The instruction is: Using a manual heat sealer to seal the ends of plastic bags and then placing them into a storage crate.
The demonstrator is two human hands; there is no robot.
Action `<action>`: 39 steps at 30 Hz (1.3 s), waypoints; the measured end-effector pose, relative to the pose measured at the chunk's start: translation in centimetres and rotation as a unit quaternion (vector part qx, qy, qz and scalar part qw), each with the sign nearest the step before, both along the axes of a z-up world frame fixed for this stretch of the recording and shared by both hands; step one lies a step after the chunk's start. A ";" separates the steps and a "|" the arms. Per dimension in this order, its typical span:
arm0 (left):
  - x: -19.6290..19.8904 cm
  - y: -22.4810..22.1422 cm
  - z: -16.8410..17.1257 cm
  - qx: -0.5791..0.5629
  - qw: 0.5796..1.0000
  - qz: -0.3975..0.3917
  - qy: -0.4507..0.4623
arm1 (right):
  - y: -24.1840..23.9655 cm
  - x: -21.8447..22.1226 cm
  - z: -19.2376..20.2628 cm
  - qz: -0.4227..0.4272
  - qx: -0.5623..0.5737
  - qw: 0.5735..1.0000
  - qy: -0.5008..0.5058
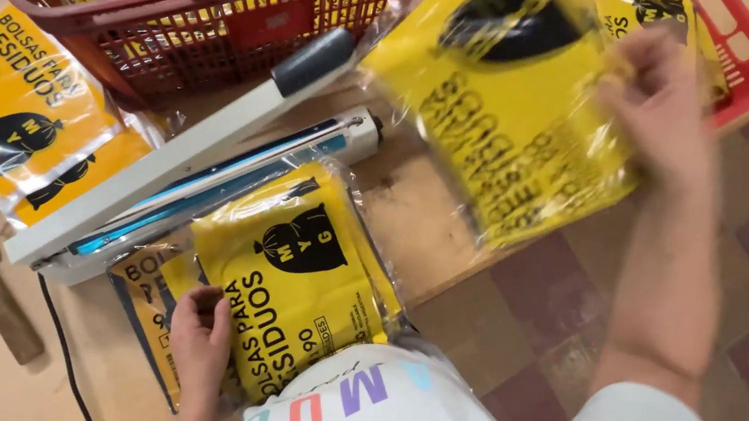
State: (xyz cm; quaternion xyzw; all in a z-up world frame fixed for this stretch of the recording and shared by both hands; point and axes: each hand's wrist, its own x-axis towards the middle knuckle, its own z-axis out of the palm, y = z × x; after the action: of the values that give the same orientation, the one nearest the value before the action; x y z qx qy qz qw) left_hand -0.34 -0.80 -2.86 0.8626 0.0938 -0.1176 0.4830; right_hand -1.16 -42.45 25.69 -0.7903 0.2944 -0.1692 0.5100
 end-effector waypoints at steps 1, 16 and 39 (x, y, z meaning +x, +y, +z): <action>0.0 -0.1 -0.2 0.000 1.000 0.004 0.002 | -4.4 0.6 -0.9 0.004 0.000 1.000 0.002; 0.4 0.2 -0.9 0.119 0.992 0.033 0.002 | 10.2 6.7 -27.4 0.365 -0.011 0.900 0.239; 2.7 0.9 2.5 -0.251 0.947 0.196 0.040 | 17.9 7.5 -23.2 0.357 0.124 0.919 -0.108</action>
State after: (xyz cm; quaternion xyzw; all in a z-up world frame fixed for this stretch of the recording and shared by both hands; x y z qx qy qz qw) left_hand 2.33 0.11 -0.36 0.6725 0.2481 -0.0750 0.6932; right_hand 6.29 -24.58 2.44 -0.7504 -0.0460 -0.0225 0.6590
